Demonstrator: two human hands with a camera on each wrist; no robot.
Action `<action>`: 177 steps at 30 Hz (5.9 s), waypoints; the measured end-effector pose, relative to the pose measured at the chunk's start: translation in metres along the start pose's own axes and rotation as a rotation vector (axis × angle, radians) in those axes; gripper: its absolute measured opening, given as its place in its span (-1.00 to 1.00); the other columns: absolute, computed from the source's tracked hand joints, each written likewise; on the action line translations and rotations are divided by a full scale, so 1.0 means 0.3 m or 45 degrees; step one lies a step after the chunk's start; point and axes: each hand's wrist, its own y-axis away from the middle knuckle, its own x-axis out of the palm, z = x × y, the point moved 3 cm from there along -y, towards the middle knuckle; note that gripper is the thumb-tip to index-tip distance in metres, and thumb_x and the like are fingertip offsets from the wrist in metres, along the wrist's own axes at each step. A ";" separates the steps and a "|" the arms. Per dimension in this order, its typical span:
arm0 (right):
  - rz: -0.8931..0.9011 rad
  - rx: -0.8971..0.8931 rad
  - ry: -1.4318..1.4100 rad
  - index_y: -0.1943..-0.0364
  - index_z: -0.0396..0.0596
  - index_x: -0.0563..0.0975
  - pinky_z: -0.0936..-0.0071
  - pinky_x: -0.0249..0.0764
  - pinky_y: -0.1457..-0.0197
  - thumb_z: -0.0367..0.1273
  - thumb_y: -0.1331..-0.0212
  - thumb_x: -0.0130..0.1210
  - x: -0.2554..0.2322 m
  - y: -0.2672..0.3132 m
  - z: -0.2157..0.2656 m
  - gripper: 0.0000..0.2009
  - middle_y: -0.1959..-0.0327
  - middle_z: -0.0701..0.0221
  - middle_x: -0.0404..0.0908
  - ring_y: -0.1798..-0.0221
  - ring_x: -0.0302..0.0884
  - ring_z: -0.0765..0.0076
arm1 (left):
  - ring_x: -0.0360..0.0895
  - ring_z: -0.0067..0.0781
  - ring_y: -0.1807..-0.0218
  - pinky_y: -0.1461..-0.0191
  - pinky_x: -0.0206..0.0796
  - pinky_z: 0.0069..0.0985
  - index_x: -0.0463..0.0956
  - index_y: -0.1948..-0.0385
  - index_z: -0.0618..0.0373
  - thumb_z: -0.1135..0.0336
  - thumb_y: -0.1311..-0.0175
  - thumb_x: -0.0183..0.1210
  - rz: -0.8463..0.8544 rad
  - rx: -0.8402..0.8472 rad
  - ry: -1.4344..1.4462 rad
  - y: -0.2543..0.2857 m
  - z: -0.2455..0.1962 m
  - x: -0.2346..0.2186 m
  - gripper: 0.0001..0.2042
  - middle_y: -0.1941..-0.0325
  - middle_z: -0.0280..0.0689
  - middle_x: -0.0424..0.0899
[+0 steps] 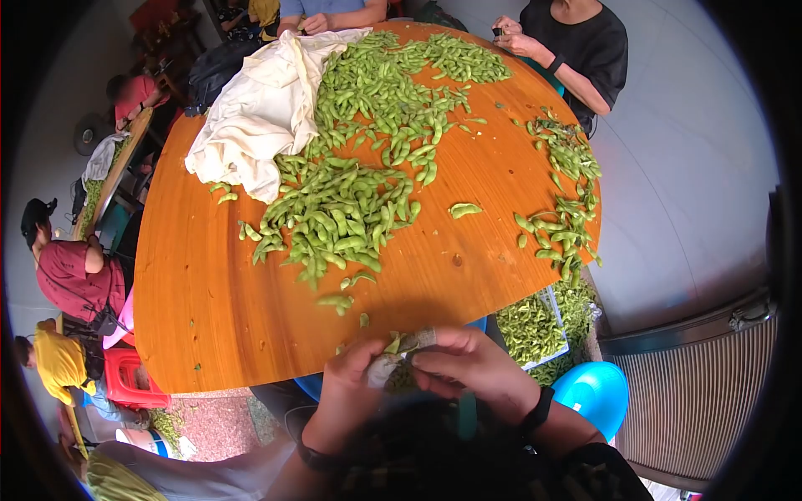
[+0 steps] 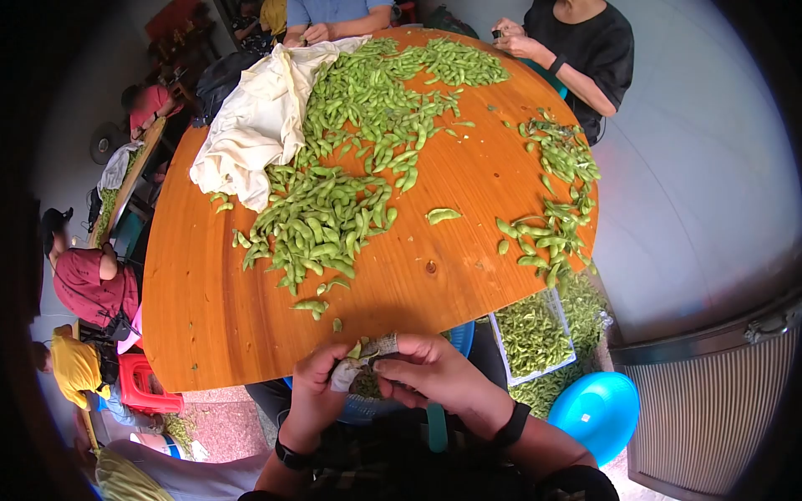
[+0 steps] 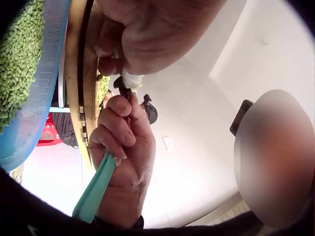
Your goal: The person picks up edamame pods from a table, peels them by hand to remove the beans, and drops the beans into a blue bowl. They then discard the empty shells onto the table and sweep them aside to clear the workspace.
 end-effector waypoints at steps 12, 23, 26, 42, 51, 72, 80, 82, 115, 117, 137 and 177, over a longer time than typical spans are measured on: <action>-0.029 -0.001 -0.054 0.16 -0.01 0.57 0.74 0.08 0.62 -0.35 -0.29 0.06 -0.003 0.004 0.011 -0.87 0.55 0.56 0.51 0.67 0.27 0.72 | 0.30 -0.77 0.40 0.38 0.15 -0.77 0.39 0.06 0.14 0.52 -0.34 -0.08 0.063 -0.486 0.486 0.040 0.062 0.030 -0.81 0.39 -0.49 0.44; -0.418 -1.034 1.152 0.29 -0.15 0.49 0.28 0.45 0.47 -0.50 0.00 0.23 0.034 -0.032 -0.026 -0.81 0.47 0.19 0.54 0.46 0.56 0.03 | 0.20 -0.75 0.43 0.41 0.07 -0.77 0.30 -0.11 0.08 0.55 -0.37 -0.17 0.061 -0.465 0.614 0.006 0.010 0.056 -0.69 0.33 -0.44 0.39; -0.405 -1.034 1.274 0.36 -0.16 0.46 0.22 0.45 0.48 -0.49 0.01 0.22 0.041 -0.027 -0.019 -0.83 0.49 0.22 0.54 0.47 0.56 0.01 | 0.28 -0.71 0.34 0.32 0.15 -0.75 0.29 -0.13 0.10 0.58 -0.35 -0.18 0.124 -0.430 0.534 0.005 0.004 0.043 -0.66 0.23 -0.40 0.43; -0.697 -0.891 0.986 0.45 -0.15 0.46 0.48 0.36 0.56 -0.50 -0.05 0.20 -0.027 0.042 0.002 -0.89 0.65 0.33 0.45 0.64 0.44 0.40 | 0.56 -0.42 0.00 -0.07 0.36 -0.53 0.37 -0.05 0.18 0.68 -0.11 -0.01 0.390 -0.391 0.294 0.029 -0.014 0.064 -0.59 0.06 -0.21 0.59; -1.202 -0.503 1.656 0.17 -0.22 0.55 0.17 0.48 0.37 -0.48 -0.14 0.15 -0.325 0.280 -0.052 -0.81 0.44 0.06 0.60 0.42 0.60 -0.06 | 0.58 -0.02 0.30 0.20 0.46 -0.30 0.59 0.26 0.17 0.57 -0.04 0.18 -0.260 0.130 -0.926 -0.120 -0.025 -0.147 -0.80 0.31 -0.13 0.57; -0.098 -0.067 0.229 0.32 -0.09 0.52 0.72 0.27 0.64 -0.35 -0.38 -0.03 -0.034 0.021 0.013 -0.84 0.55 0.56 0.48 0.62 0.39 0.71 | 0.62 -0.24 0.20 0.11 0.44 -0.50 0.47 -0.14 0.12 0.60 -0.13 0.14 0.155 -0.006 -0.241 -0.051 -0.056 0.051 -0.54 0.19 -0.12 0.63; -0.111 -0.107 0.004 0.27 -0.05 0.51 0.71 0.09 0.69 -0.36 -0.38 -0.04 -0.034 0.000 -0.013 -0.88 0.58 0.58 0.44 0.71 0.22 0.71 | 0.64 -0.18 0.17 0.08 0.45 -0.46 0.49 -0.11 0.15 0.59 -0.14 0.13 0.051 0.053 -0.308 -0.037 -0.047 0.088 -0.57 0.16 -0.07 0.64; -0.093 -0.106 -0.047 0.25 -0.03 0.51 0.70 0.06 0.70 -0.36 -0.38 -0.04 -0.041 -0.006 -0.020 -0.88 0.58 0.58 0.44 0.71 0.20 0.71 | 0.65 -0.21 0.17 0.08 0.45 -0.48 0.49 -0.11 0.16 0.61 -0.14 0.13 0.053 0.047 -0.303 -0.035 -0.047 0.089 -0.57 0.16 -0.07 0.65; -0.099 -0.075 0.097 0.31 -0.05 0.52 0.73 0.20 0.65 -0.35 -0.36 -0.01 0.003 -0.010 -0.002 -0.87 0.54 0.56 0.52 0.64 0.37 0.70 | 0.62 -0.38 0.21 0.09 0.43 -0.55 0.44 -0.17 0.18 0.61 -0.16 0.10 -0.027 0.008 -0.302 -0.004 -0.013 0.070 -0.54 0.22 -0.17 0.64; -0.058 -0.074 -0.066 0.29 -0.03 0.53 0.71 0.12 0.67 -0.35 -0.35 0.01 -0.013 -0.016 -0.021 -0.88 0.56 0.56 0.51 0.68 0.30 0.70 | 0.61 -0.48 0.30 0.20 0.42 -0.62 0.47 -0.15 0.17 0.62 -0.20 0.06 0.016 -0.095 -0.069 0.002 -0.008 0.072 -0.57 0.26 -0.24 0.65; -0.141 -0.172 0.300 0.26 -0.06 0.56 0.71 0.23 0.63 -0.42 -0.33 0.01 0.027 0.007 0.020 -0.90 0.58 0.57 0.48 0.66 0.33 0.74 | 0.41 -0.69 0.61 0.57 0.23 -0.73 0.43 -0.01 0.13 0.54 -0.33 0.02 0.043 -0.457 0.620 -0.012 -0.038 0.068 -0.76 0.45 -0.40 0.54; -0.443 -0.570 0.391 0.37 -0.17 0.50 0.67 0.32 0.41 -0.50 -0.14 0.19 0.012 -0.026 -0.064 -0.92 0.55 0.61 0.45 0.43 0.30 0.80 | 0.49 -0.61 0.34 0.27 0.34 -0.67 0.46 0.19 0.25 0.70 -0.15 0.00 -0.090 -0.209 0.061 -0.009 -0.022 0.052 -0.78 0.36 -0.37 0.50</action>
